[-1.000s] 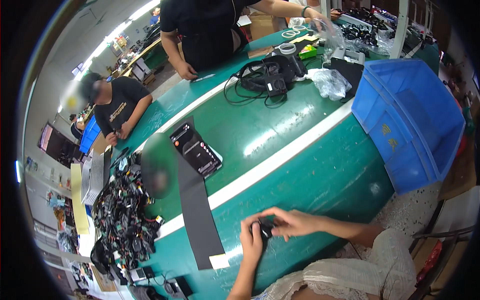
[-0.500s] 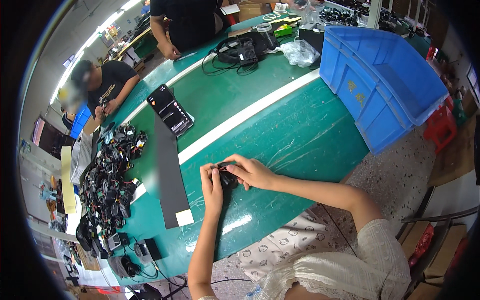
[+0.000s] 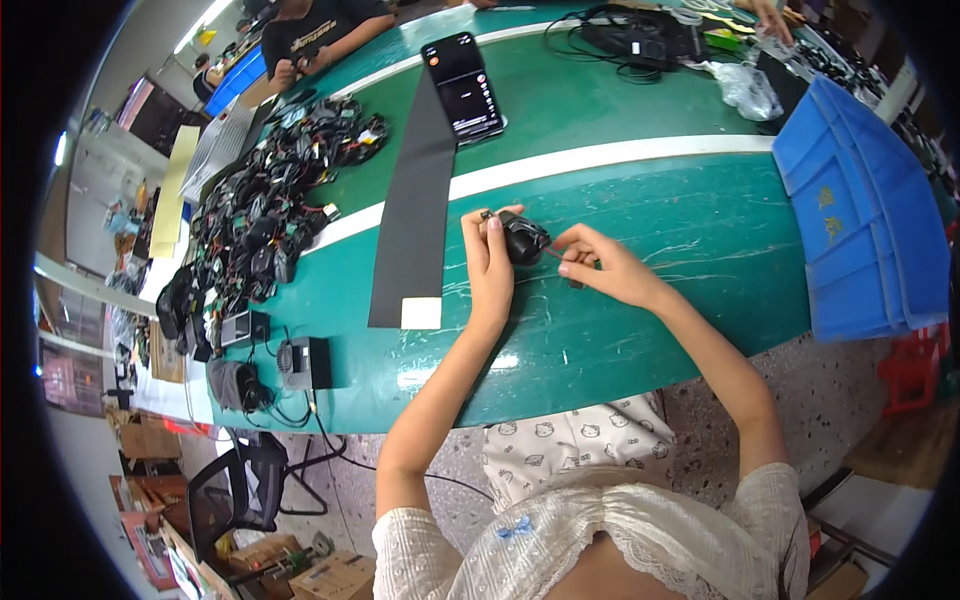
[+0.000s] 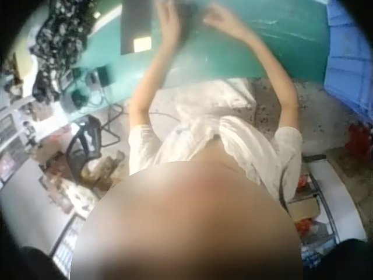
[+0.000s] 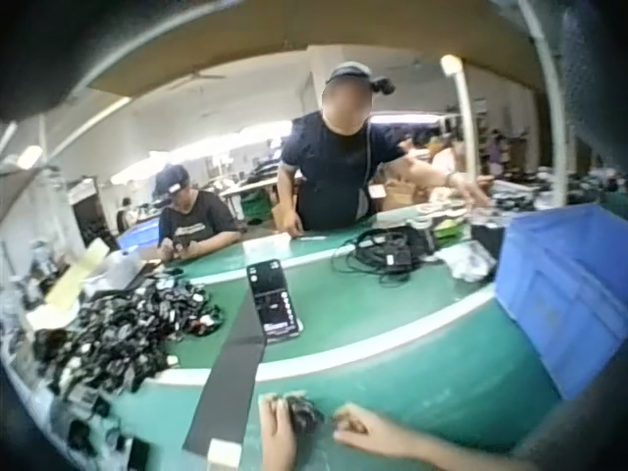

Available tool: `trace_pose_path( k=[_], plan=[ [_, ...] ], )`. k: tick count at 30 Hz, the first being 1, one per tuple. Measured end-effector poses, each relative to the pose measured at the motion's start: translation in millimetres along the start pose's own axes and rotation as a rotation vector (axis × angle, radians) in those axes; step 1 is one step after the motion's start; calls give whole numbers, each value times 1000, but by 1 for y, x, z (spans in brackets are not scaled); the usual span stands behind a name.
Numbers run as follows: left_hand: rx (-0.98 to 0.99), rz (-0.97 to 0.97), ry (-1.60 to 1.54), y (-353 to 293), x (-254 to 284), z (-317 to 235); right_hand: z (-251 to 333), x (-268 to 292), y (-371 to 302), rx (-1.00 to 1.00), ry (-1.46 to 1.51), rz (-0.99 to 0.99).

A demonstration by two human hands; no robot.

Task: The person assembles small electronic devices at a workbench. They handle a black plastic casing, a small battery, and a circuit board, connecting wires and securing components with adhesive tape. The person repeatedly picks up units, connects the battery to the circuit board, and places the finished units into a blue bin.

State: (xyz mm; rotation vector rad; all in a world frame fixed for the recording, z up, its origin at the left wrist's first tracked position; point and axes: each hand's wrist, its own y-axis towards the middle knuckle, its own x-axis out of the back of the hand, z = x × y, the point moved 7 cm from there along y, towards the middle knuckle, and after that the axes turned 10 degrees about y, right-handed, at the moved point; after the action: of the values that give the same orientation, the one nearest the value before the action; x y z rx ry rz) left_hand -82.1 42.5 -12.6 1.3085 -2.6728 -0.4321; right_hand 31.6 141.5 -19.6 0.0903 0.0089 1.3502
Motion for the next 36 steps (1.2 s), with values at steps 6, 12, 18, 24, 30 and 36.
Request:
trace_pose_path(
  k=[6, 12, 18, 24, 30, 36],
  plan=[
    [54, -105, 155, 4, 17, -2, -2, -3, 1, -160, 272, -72],
    [158, -177, 289, 2, 19, 4, -26, 16, 4, -59, 340, -220],
    [183, -159, 235, 4, 20, 13, -23, 19, 5, -51, 385, -207],
    [151, -179, 186, 1, 15, 3, -24, 28, 3, -32, 519, -247],
    [-225, -179, 294, 0, 26, -35, 21, 36, 0, 244, 413, -376],
    [-374, -135, 220, -13, 12, -73, 77, 26, -35, 554, -3, -487]
  ],
)
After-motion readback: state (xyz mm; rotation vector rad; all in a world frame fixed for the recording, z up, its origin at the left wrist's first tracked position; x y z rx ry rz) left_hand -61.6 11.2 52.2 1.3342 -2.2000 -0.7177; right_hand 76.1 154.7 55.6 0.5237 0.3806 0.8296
